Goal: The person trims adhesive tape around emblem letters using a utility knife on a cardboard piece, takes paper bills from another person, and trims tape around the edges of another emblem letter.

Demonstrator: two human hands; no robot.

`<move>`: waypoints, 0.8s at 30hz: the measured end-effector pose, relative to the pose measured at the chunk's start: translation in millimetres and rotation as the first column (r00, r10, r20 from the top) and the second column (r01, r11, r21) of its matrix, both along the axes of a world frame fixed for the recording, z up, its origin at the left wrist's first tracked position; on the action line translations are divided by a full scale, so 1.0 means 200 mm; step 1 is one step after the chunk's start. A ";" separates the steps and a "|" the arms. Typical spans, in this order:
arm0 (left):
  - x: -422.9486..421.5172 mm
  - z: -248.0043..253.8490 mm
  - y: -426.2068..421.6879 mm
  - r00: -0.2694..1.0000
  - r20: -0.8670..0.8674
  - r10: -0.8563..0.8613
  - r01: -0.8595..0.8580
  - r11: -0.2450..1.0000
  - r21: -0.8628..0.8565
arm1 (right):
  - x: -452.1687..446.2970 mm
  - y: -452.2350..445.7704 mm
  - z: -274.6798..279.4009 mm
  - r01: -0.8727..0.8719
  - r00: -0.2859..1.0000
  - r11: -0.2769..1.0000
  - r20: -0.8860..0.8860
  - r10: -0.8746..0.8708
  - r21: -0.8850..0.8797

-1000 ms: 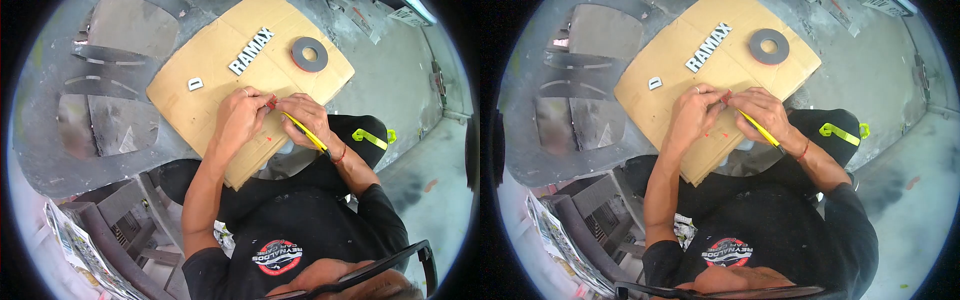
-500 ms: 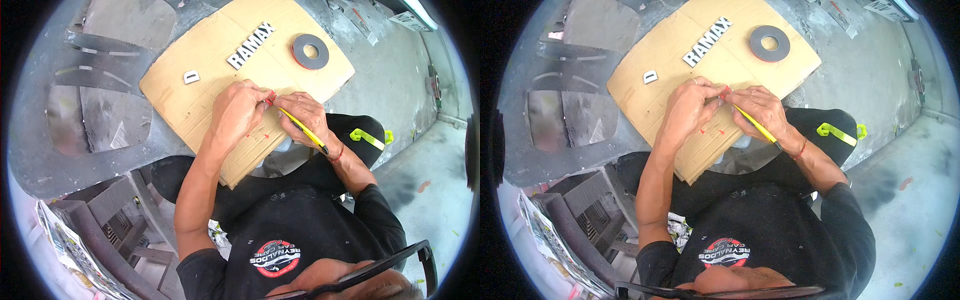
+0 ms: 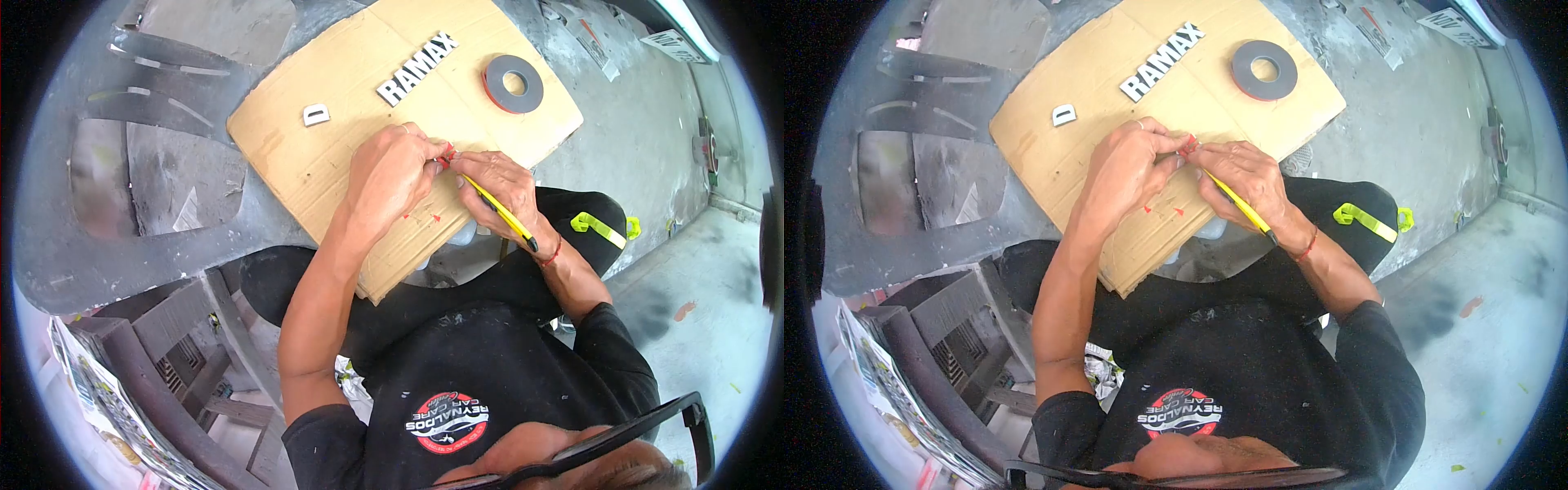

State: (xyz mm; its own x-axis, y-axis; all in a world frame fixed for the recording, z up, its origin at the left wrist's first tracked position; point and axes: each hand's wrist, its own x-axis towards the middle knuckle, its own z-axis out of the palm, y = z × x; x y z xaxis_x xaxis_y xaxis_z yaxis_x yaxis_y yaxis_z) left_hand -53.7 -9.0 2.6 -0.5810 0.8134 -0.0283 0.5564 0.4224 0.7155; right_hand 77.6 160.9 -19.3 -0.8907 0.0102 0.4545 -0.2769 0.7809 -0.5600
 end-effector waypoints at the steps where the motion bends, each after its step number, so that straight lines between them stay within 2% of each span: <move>1: 0.00 0.00 0.00 1.000 0.003 0.000 0.000 1.000 -0.002 | 0.00 0.00 0.01 -0.008 1.000 1.000 0.005 0.008 0.010; 6: 0.00 0.00 0.00 1.000 0.003 0.007 -0.007 1.000 -0.003 | 0.00 0.01 0.00 -0.024 1.000 0.999 0.017 0.024 0.032; 9: 0.01 -0.02 0.00 0.999 -0.032 0.015 -0.015 1.000 0.000 | 0.00 0.00 0.03 -0.051 0.999 0.994 0.002 0.051 0.100; 11: 0.01 -0.03 0.01 0.997 -0.069 0.018 -0.018 1.000 -0.004 | -0.01 -0.01 0.09 -0.094 0.995 0.981 0.054 0.086 0.169; 16: 0.02 -0.03 0.03 0.986 -0.163 0.014 -0.019 0.999 -0.030 | 0.01 -0.01 0.12 -0.117 0.988 0.983 0.114 0.102 0.141; 19: 0.02 -0.02 0.03 0.994 -0.101 0.031 -0.038 0.997 -0.068 | 0.01 0.00 0.11 -0.093 0.991 0.989 0.102 0.082 0.112; 21: 0.02 -0.03 0.02 0.992 -0.124 0.014 -0.020 0.998 -0.052 | 0.03 0.01 0.08 -0.084 0.994 0.990 0.082 0.076 0.111; 23: 0.01 -0.03 0.02 0.990 -0.144 -0.004 -0.001 0.999 -0.035 | 0.05 0.03 0.06 0.092 0.965 0.971 0.260 -0.032 -0.222; 24: 0.01 -0.03 0.01 0.990 -0.139 -0.006 0.002 1.000 -0.030 | 0.05 0.03 0.05 0.088 0.965 0.972 0.262 -0.029 -0.216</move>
State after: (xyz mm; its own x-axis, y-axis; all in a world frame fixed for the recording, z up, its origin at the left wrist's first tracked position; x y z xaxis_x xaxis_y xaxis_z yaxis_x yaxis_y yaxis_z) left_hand -51.2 -6.1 -4.1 -0.5774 0.8160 0.0284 0.6517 0.4397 0.6180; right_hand 87.7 166.7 -8.5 -0.9712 0.1412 0.1919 -0.0590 0.6380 -0.7678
